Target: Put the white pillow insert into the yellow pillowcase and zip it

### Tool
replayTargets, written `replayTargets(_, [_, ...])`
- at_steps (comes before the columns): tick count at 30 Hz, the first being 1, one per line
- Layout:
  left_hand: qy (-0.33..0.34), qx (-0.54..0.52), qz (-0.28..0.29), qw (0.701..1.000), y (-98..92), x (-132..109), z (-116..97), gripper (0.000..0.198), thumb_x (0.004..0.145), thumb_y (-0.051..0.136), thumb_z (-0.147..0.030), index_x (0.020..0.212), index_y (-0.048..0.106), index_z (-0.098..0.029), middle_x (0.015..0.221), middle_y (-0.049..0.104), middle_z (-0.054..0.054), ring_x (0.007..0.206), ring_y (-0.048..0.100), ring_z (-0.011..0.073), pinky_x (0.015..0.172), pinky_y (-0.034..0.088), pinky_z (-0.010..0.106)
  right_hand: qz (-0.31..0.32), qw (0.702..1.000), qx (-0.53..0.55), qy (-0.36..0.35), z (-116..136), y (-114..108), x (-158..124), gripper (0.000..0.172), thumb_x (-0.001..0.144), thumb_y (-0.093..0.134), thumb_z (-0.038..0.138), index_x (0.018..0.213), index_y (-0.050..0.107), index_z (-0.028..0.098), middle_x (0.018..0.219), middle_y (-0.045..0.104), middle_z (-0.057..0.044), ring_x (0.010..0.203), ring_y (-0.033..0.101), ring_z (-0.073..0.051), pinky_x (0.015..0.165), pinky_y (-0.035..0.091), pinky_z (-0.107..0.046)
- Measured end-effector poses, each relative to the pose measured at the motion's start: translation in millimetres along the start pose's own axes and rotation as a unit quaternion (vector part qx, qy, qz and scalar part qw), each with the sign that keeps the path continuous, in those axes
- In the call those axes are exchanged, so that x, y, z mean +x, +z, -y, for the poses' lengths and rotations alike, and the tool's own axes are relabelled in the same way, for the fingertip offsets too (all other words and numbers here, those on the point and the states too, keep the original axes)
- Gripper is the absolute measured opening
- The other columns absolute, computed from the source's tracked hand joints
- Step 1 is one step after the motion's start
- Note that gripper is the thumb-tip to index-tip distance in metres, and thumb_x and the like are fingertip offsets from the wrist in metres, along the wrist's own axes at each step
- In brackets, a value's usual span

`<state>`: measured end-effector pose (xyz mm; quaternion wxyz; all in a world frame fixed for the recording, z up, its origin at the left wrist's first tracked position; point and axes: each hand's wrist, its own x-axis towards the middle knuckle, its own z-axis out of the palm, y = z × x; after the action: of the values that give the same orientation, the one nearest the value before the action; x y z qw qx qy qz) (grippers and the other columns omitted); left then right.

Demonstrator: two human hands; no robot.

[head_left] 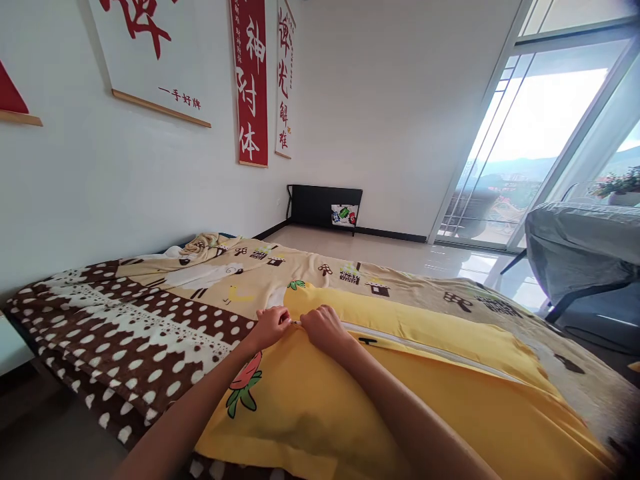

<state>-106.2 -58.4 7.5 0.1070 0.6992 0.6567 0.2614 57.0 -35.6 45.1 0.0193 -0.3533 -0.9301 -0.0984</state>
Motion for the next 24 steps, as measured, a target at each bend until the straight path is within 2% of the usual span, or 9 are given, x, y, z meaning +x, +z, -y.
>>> replayTargets(4, [-0.003, -0.03, 0.013, 0.999, -4.3, 1.0, 4.7, 0.019, 0.079, 0.043, -0.03, 0.067, 0.048, -0.016, 0.068, 0.057, 0.0, 0.072, 0.054, 0.0175, 0.077, 0.032, 0.034, -0.008, 1.0, -0.001, 0.003, -3.2, 5.4, 1.9, 0.024, 0.081, 0.046, 0.005, 0.085, 0.068, 0.013, 0.081, 0.069, -0.013, 0.082, 0.065, -0.024, 0.068, 0.038, -0.03])
replayTargets(6, [0.013, -0.049, 0.009, 0.999, -6.5, -1.2, 7.6, 0.019, 0.08, 0.042, -0.031, 0.07, 0.05, -0.017, 0.071, 0.059, 0.0, 0.073, 0.054, 0.0173, 0.077, 0.034, 0.033, -0.023, 1.0, 0.002, 0.009, -9.5, 10.0, 0.3, 0.022, 0.084, 0.046, 0.008, 0.087, 0.067, 0.014, 0.085, 0.068, -0.012, 0.084, 0.063, -0.022, 0.07, 0.038, -0.03])
replayTargets(10, [0.041, -0.086, -0.053, 0.994, -6.8, -7.0, 14.3, 0.021, 0.085, 0.035, -0.028, 0.09, 0.053, -0.018, 0.094, 0.063, 0.005, 0.087, 0.057, 0.0188, 0.085, 0.038, 0.035, -0.096, 0.995, 0.035, -0.018, -28.3, 8.8, -18.3, 0.019, 0.091, 0.053, 0.03, 0.095, 0.066, 0.017, 0.1, 0.063, -0.011, 0.098, 0.055, -0.022, 0.082, 0.036, -0.033])
replayTargets(13, [0.069, -0.106, -0.095, 0.987, -1.2, -7.1, 16.0, 0.026, 0.082, 0.031, -0.017, 0.095, 0.054, -0.018, 0.106, 0.06, 0.008, 0.103, 0.053, 0.02, 0.095, 0.035, 0.037, -0.089, 0.995, 0.052, -0.019, -34.9, -2.2, -34.8, 0.017, 0.09, 0.055, 0.029, 0.094, 0.066, 0.017, 0.1, 0.062, -0.009, 0.097, 0.054, -0.021, 0.082, 0.035, -0.033])
replayTargets(17, [0.12, -0.118, -0.066, 0.984, 8.4, -4.7, 7.3, 0.025, 0.074, 0.038, -0.01, 0.087, 0.058, -0.02, 0.101, 0.062, 0.007, 0.105, 0.052, 0.0212, 0.095, 0.035, 0.037, -0.071, 0.997, 0.036, 0.004, -29.3, -10.2, -38.2, 0.025, 0.094, 0.042, 0.016, 0.085, 0.065, 0.015, 0.092, 0.064, -0.01, 0.092, 0.055, -0.02, 0.078, 0.034, -0.032])
replayTargets(21, [0.154, -0.126, -0.021, 0.98, 11.6, -5.2, -2.1, 0.017, 0.076, 0.044, -0.019, 0.087, 0.057, -0.02, 0.094, 0.062, 0.005, 0.097, 0.054, 0.0212, 0.09, 0.036, 0.037, -0.086, 0.994, 0.068, 0.025, -27.4, -7.8, -28.4, 0.019, 0.093, 0.043, 0.014, 0.087, 0.062, 0.015, 0.096, 0.064, -0.008, 0.09, 0.056, -0.017, 0.075, 0.033, -0.029])
replayTargets(24, [0.159, -0.137, 0.003, 0.978, 11.4, -2.5, -1.9, 0.016, 0.078, 0.043, -0.024, 0.087, 0.056, -0.021, 0.097, 0.061, 0.004, 0.1, 0.052, 0.0207, 0.093, 0.035, 0.038, -0.079, 0.988, 0.121, 0.058, -30.5, -5.9, -22.9, 0.016, 0.092, 0.044, 0.015, 0.088, 0.06, 0.016, 0.095, 0.064, -0.006, 0.085, 0.057, -0.015, 0.071, 0.033, -0.025])
